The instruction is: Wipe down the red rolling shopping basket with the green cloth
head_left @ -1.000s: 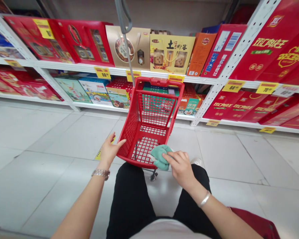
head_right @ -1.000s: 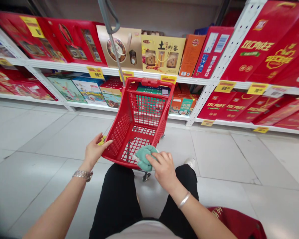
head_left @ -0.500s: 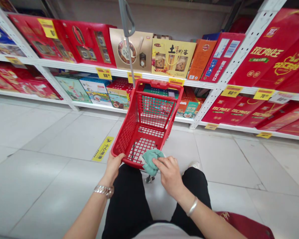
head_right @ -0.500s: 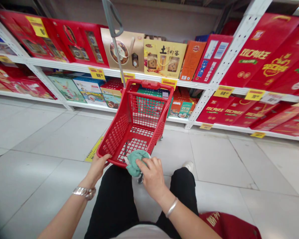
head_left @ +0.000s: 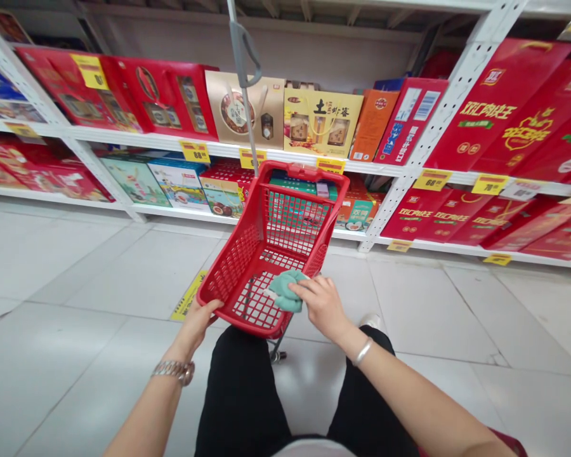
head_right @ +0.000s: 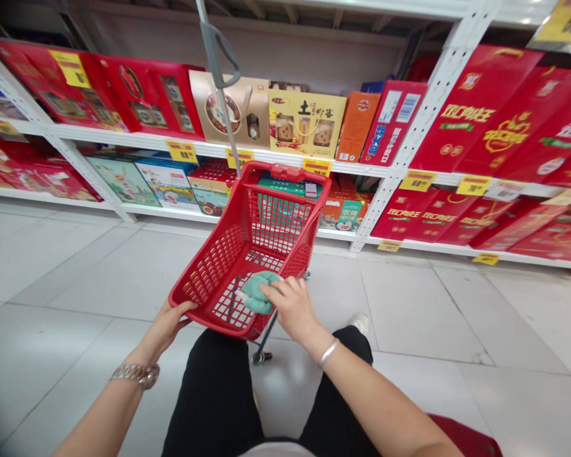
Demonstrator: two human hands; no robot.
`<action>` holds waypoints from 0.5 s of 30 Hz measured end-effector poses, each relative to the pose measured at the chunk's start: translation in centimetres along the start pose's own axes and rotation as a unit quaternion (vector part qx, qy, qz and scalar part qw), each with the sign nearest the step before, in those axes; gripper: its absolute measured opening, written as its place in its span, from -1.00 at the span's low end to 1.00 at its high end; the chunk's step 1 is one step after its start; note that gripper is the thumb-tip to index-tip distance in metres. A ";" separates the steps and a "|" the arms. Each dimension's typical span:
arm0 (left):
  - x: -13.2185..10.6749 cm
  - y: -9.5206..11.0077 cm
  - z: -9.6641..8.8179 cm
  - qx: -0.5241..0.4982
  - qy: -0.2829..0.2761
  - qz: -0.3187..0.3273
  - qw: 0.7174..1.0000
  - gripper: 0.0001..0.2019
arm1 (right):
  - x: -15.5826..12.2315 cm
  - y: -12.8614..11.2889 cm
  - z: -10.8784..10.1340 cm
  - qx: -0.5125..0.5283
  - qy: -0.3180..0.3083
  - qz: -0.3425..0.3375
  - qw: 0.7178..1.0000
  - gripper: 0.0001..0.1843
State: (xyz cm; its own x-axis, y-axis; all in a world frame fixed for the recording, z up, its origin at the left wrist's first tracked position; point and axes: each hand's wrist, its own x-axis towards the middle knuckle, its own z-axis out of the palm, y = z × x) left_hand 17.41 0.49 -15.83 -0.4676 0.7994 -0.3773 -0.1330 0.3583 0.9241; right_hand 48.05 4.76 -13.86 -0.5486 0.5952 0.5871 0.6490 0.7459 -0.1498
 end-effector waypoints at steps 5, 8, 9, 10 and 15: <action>0.6 0.7 0.1 -0.003 0.000 -0.005 1.000 -0.56 | 3.0 6.0 0.1 -0.043 0.031 0.048 0.997 -0.53; 1.1 1.1 0.0 0.009 -0.005 0.000 1.000 -0.57 | 4.2 8.1 -0.2 -0.061 0.055 0.098 0.992 -0.55; 1.3 1.3 0.0 0.013 -0.008 0.003 1.000 -0.59 | 4.4 8.2 -0.3 -0.064 0.065 0.109 0.990 -0.54; 1.6 1.4 0.0 0.016 -0.013 0.005 1.000 -0.60 | 4.4 7.9 -0.5 -0.064 0.073 0.112 0.989 -0.52; 3.7 2.0 0.0 0.003 -0.025 0.007 1.000 -0.51 | 2.4 2.0 -0.4 0.004 0.042 -0.010 0.999 -0.52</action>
State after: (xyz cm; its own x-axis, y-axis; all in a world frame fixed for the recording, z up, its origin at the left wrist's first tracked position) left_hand 15.36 4.19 -15.36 -0.4260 0.8272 -0.3665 -0.1205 0.3496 0.9291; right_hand 48.19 7.58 -12.43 -0.5153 0.5527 0.6550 0.6336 0.7603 -0.1432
